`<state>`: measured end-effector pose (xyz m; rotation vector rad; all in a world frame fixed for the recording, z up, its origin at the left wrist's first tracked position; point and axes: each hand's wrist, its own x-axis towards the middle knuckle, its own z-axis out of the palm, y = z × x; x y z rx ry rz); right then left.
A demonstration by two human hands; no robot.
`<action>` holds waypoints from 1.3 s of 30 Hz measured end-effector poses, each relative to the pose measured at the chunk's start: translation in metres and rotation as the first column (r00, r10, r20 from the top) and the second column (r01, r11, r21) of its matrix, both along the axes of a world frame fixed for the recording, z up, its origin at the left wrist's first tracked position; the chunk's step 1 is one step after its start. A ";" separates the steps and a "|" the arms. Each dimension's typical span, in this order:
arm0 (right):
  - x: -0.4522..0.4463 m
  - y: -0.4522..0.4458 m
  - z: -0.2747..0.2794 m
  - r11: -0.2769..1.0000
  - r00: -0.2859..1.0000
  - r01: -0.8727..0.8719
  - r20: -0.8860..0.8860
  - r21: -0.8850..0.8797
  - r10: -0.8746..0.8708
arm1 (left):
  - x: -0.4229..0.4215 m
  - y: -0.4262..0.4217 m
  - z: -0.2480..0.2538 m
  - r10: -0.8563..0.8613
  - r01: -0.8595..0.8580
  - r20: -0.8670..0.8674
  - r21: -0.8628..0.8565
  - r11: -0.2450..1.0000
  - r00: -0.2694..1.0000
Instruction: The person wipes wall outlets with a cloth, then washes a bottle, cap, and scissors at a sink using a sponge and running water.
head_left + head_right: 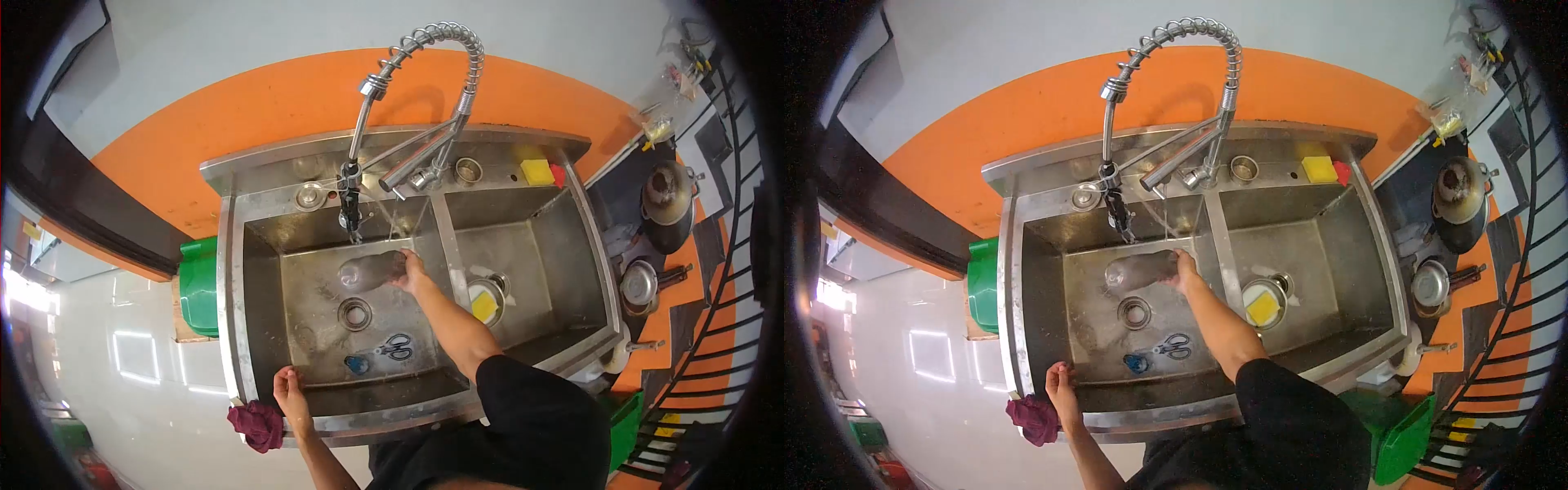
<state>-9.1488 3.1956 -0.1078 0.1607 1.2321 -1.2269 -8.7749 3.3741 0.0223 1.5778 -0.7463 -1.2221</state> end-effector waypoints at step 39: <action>-0.054 -0.163 0.135 0.707 0.685 -0.697 -0.408 -0.123 0.604 | 0.017 0.002 0.004 0.033 -0.027 0.076 -0.074 0.997 0.997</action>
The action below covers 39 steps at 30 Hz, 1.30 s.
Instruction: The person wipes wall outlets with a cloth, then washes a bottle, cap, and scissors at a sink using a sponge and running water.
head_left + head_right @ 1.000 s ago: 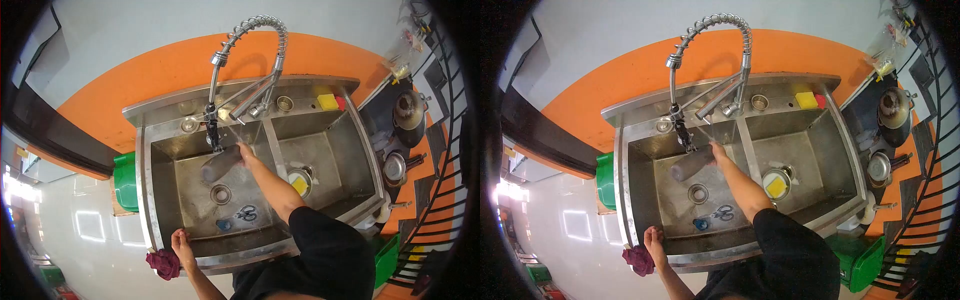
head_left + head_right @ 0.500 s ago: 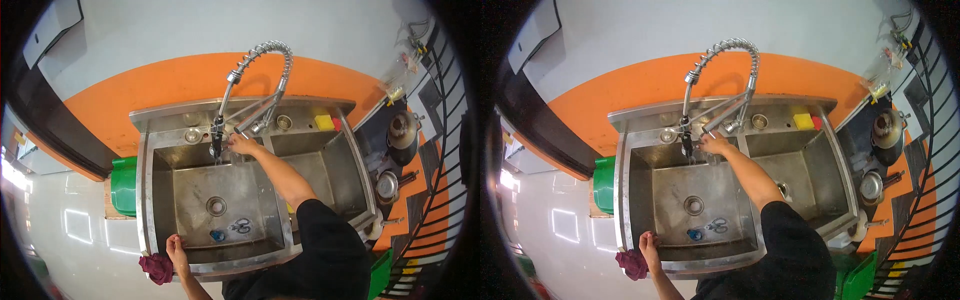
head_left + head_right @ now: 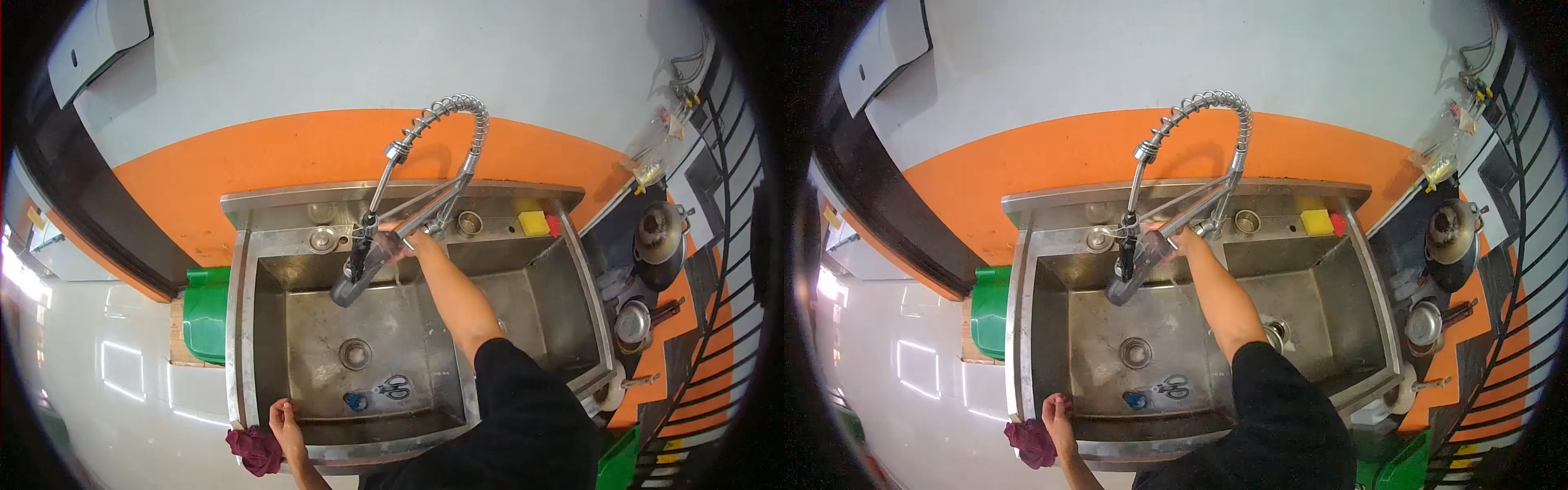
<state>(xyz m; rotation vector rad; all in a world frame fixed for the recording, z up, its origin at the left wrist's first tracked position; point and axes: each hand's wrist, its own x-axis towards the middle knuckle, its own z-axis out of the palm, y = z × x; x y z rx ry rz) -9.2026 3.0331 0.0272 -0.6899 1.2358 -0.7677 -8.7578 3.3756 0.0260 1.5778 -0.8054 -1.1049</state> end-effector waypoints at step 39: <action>0.038 0.099 0.028 0.512 0.377 -0.570 -0.758 -0.642 -0.532 | 0.019 0.009 -0.022 0.056 -0.057 -0.023 -0.084 0.995 0.998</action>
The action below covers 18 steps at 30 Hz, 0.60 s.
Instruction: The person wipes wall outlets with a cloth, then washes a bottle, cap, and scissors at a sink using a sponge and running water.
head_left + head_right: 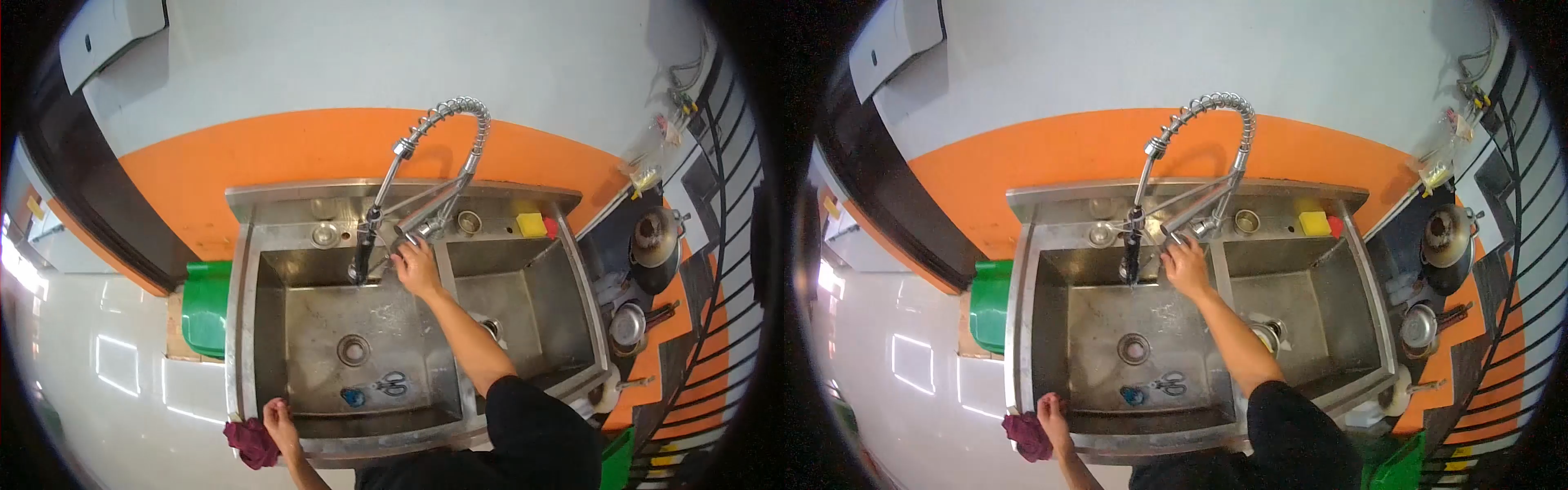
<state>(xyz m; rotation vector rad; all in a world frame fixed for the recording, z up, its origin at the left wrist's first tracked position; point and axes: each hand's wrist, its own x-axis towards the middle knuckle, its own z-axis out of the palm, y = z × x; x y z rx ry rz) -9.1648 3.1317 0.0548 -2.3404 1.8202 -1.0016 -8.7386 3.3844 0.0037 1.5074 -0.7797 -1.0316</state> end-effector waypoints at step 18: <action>0.008 0.071 -0.051 0.663 -0.105 -0.145 0.655 0.734 -0.748 | -0.045 -0.043 0.031 -0.164 0.180 -0.169 0.085 0.980 0.972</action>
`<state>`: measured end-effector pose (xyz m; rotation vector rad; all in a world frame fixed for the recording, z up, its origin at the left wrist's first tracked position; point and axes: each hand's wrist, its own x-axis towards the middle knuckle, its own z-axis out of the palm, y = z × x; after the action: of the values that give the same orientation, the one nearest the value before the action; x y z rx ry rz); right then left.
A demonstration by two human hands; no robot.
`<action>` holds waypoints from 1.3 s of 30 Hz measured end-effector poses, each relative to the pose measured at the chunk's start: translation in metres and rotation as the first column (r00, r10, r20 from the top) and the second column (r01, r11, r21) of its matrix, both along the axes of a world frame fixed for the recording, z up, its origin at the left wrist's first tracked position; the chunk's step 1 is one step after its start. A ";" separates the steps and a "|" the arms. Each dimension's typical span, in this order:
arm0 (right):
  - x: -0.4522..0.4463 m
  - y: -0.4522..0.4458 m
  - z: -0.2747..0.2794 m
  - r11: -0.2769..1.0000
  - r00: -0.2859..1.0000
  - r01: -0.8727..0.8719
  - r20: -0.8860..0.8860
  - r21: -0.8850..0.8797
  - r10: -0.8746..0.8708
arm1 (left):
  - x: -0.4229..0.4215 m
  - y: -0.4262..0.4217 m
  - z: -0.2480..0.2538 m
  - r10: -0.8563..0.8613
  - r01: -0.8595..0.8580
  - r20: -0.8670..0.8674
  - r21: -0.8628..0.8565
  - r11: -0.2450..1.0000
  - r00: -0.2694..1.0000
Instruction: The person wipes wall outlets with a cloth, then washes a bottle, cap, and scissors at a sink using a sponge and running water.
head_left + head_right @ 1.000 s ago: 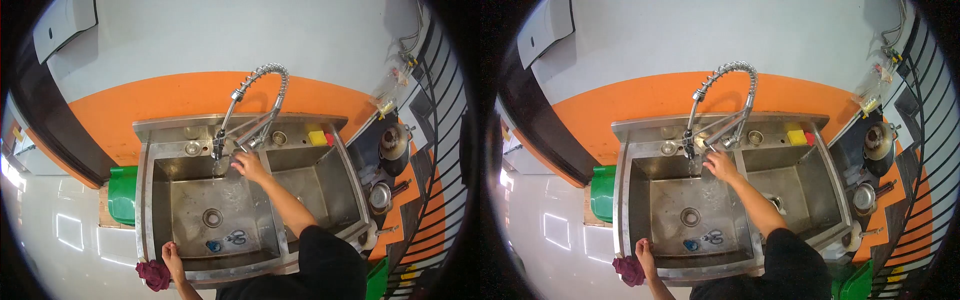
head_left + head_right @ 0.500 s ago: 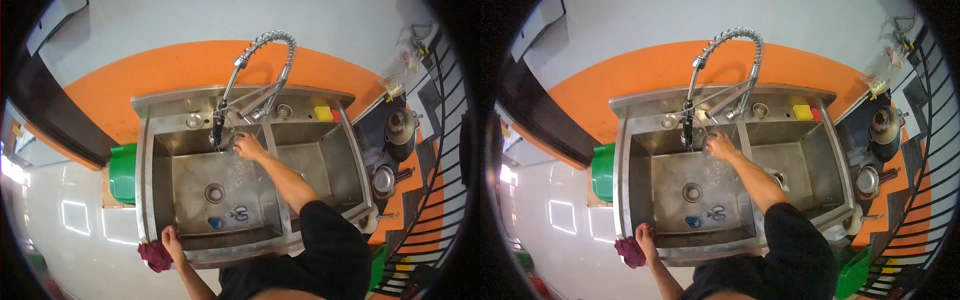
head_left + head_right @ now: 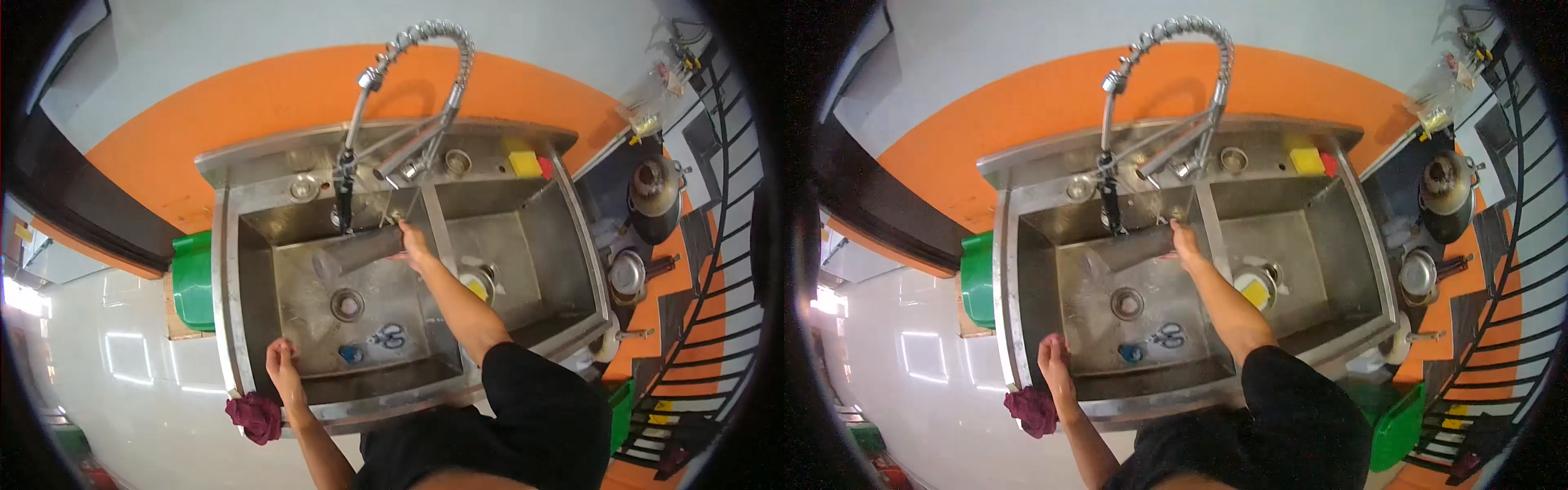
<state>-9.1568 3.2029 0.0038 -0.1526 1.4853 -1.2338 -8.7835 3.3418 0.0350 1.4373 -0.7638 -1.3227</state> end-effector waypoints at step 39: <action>-0.026 -0.051 0.069 0.674 -0.114 -0.739 -0.989 0.020 -0.096 | 0.011 0.011 -0.002 -0.035 0.039 0.103 -0.033 0.999 0.994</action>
<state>-9.1824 3.1519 0.0729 -2.3107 1.8452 -0.9406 -8.7721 3.3529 0.0327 1.4785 -0.8806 -1.2648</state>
